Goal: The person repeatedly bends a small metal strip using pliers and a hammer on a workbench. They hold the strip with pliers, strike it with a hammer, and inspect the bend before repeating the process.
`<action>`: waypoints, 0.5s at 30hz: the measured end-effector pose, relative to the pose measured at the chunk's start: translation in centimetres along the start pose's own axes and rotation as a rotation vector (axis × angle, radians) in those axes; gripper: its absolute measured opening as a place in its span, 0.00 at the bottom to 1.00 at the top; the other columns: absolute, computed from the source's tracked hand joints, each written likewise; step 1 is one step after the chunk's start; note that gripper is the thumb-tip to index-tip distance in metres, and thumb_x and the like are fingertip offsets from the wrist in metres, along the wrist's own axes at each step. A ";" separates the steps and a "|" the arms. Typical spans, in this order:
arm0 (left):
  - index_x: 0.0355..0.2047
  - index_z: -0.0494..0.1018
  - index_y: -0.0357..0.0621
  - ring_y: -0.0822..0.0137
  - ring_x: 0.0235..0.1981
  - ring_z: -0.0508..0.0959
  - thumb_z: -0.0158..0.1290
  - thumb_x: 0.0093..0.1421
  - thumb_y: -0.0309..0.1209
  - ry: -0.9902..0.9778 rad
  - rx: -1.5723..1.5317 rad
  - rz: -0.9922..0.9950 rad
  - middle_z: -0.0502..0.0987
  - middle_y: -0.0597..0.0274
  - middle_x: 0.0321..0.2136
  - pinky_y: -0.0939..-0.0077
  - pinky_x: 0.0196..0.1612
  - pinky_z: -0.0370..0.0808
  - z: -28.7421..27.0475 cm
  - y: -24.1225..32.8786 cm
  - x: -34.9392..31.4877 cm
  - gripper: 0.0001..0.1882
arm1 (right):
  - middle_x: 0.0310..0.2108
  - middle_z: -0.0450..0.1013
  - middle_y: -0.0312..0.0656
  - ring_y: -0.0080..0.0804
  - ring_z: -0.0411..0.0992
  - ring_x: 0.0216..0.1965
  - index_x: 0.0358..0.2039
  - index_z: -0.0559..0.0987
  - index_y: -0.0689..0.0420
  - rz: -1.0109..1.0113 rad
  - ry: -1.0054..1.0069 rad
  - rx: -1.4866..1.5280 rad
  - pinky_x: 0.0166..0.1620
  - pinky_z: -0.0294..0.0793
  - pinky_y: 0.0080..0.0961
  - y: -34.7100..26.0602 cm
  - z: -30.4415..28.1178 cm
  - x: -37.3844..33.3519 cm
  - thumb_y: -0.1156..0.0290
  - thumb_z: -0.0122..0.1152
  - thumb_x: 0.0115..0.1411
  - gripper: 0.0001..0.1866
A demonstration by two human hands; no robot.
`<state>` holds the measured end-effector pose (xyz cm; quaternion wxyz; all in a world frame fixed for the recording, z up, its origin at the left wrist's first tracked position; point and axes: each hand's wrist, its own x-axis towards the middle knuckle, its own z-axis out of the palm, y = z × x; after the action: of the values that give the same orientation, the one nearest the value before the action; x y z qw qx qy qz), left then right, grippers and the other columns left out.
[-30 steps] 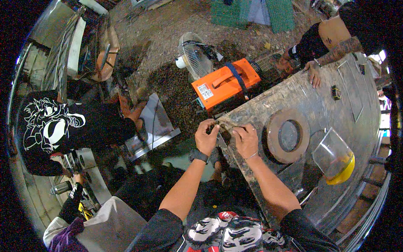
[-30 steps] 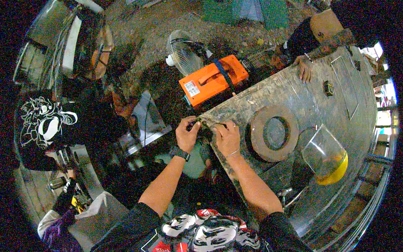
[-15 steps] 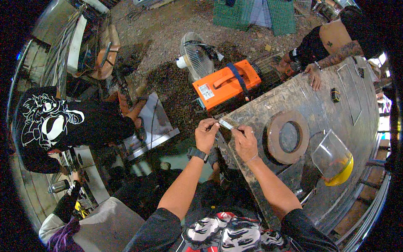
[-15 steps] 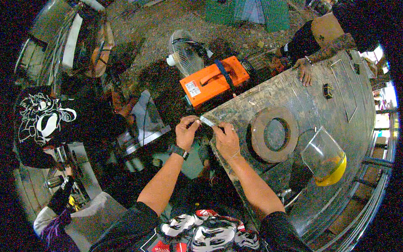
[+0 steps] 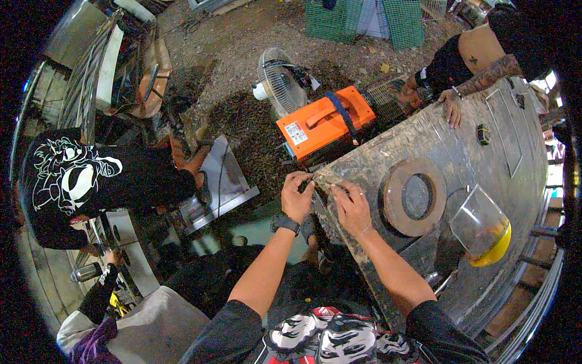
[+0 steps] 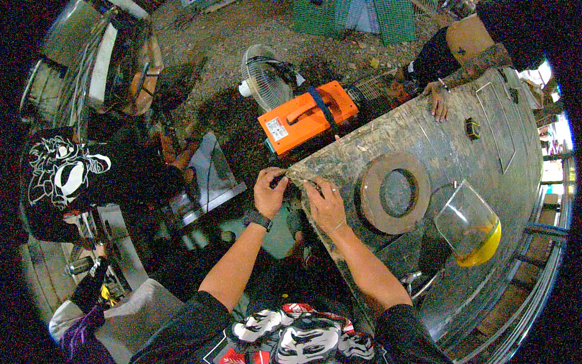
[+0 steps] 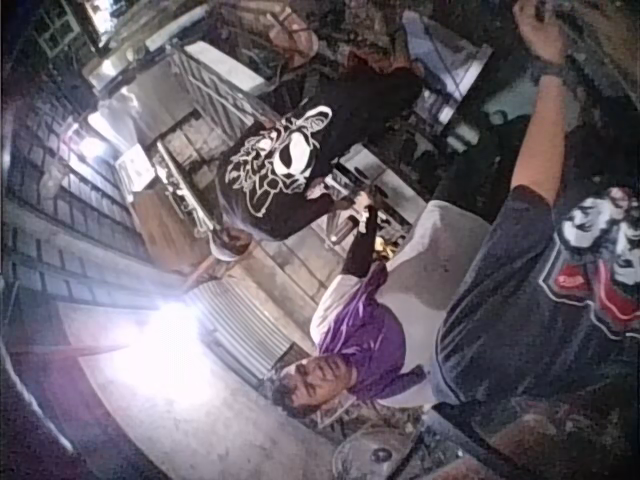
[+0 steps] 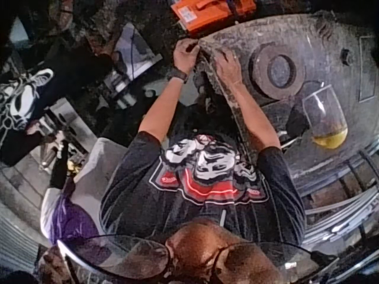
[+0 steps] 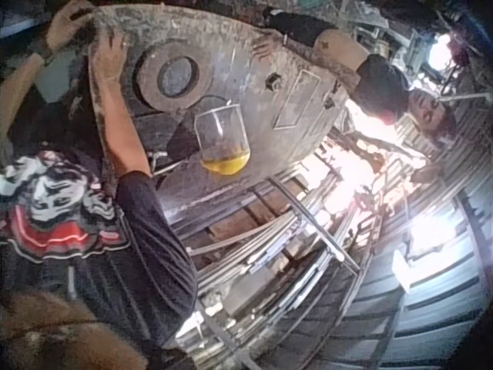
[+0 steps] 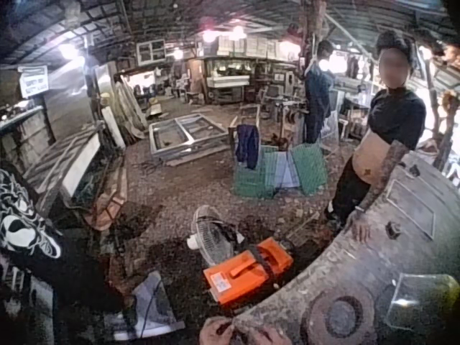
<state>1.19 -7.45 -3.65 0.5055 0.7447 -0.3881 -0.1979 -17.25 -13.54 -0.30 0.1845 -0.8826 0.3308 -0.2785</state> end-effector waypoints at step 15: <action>0.48 0.82 0.43 0.55 0.50 0.81 0.66 0.57 0.26 -0.125 -0.033 -0.018 0.83 0.52 0.47 0.66 0.57 0.75 -0.8 0.3 0.7 0.17 | 0.49 0.74 0.41 0.47 0.68 0.51 0.44 0.84 0.50 0.154 0.011 -0.026 0.55 0.63 0.46 0.8 0.8 -0.7 0.55 0.71 0.57 0.17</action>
<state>2.07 -7.57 -3.01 0.4906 0.7260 -0.4090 -0.2550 -17.57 -13.53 -1.52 0.1920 -0.8554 0.4023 -0.2638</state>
